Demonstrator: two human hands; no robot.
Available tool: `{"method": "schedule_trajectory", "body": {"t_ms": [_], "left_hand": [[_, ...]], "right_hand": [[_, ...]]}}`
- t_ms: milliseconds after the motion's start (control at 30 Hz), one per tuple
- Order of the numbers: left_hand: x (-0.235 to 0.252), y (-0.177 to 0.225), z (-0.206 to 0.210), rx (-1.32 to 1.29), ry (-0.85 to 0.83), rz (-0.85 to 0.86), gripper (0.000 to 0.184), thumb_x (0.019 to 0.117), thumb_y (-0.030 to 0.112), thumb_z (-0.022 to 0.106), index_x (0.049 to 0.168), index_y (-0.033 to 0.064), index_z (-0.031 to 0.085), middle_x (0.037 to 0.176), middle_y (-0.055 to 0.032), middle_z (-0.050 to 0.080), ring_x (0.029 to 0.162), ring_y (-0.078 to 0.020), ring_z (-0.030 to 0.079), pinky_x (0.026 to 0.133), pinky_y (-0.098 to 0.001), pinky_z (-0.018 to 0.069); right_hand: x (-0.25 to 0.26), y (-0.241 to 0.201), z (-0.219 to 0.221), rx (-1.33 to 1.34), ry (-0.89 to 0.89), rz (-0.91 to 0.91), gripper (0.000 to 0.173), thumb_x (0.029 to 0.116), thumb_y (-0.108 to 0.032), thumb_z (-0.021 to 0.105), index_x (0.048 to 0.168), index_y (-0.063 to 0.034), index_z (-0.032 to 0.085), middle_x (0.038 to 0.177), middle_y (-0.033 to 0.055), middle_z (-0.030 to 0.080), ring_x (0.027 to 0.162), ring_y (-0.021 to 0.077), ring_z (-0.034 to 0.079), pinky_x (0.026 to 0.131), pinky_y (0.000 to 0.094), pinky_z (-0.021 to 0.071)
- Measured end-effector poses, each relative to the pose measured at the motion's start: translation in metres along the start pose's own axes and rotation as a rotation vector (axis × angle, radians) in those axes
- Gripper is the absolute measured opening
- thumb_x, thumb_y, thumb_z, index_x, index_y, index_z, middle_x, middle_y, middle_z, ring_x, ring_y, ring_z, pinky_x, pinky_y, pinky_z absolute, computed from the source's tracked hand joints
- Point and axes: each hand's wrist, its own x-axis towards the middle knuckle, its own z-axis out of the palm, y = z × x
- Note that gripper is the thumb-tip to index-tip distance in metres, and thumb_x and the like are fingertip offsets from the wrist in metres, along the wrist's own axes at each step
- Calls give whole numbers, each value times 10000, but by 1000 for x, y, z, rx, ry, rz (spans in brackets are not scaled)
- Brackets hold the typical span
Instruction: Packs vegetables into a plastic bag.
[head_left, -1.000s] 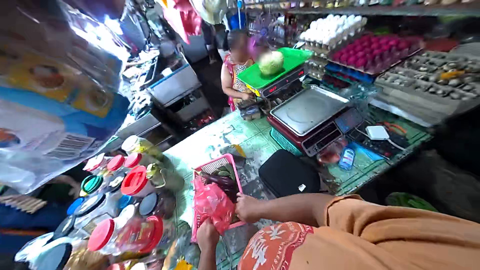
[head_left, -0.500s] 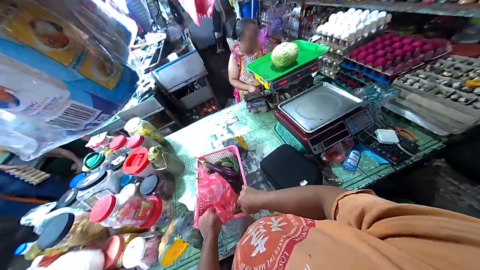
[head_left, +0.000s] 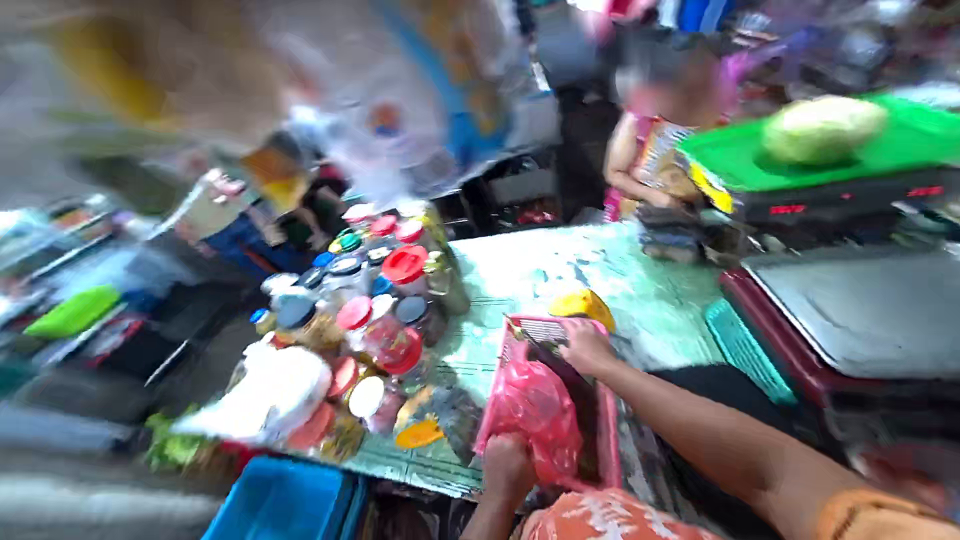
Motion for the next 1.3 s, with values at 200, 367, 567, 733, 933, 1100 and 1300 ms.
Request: {"method": "schedule_trajectory", "body": {"t_ms": [200,367,567,733,933,1100,1300], "left_hand": [[1,-11,10,-121,27,70,249,901,315,630,951,87,719,948,-127,736,980,-340,696,938,-608,507],[-6,-10,1,-187,12,32,319,938,382,615,956,78,709,944,-129,724,989,-335,684,994,-595,475],[0,-12,15,-241,160,72,360,967,385,547,960,64,709,931,-132,723,978,-320,685,1011,-557,467],[1,-12,21,-289,169,63,374,990,363,509,1039,44,698,999,-145,723,1047,-319,678,1068,-541,440],[12,-20,5,-189,99,81,331,993,364,546,1021,86,724,952,-101,726,1009,-282,679,1032,-507,464],[16,-22,-7,-132,47,80,324,985,362,540,1025,103,731,945,-83,734,995,-258,690,1020,-504,472],[25,-27,-5,-113,51,103,321,980,357,547,1024,94,725,938,-89,733,973,-265,693,973,-502,491]], "right_hand": [[5,23,37,-382,84,-195,827,874,-407,728,1532,-3,432,1650,265,264,1534,454,233,1184,679,273],[2,34,42,-530,43,-236,736,876,-326,687,1491,17,474,1652,294,218,1534,471,212,1168,686,299],[-10,43,41,-575,-59,-177,563,927,-307,615,1421,-43,571,1588,235,393,1488,408,352,1181,633,313],[-12,33,39,-642,-173,-114,408,982,-353,563,1281,-108,692,1468,182,551,1378,402,482,1119,651,356],[-14,30,33,-611,-188,-45,456,958,-387,560,1318,-131,673,1477,179,540,1382,392,480,1127,632,356],[-7,36,37,-579,-140,-32,423,934,-387,565,1253,-149,709,1445,129,579,1362,366,501,1122,619,355],[-14,26,31,-490,-129,-60,432,982,-370,517,1294,-122,682,1392,152,622,1361,355,514,1169,587,313]]}}
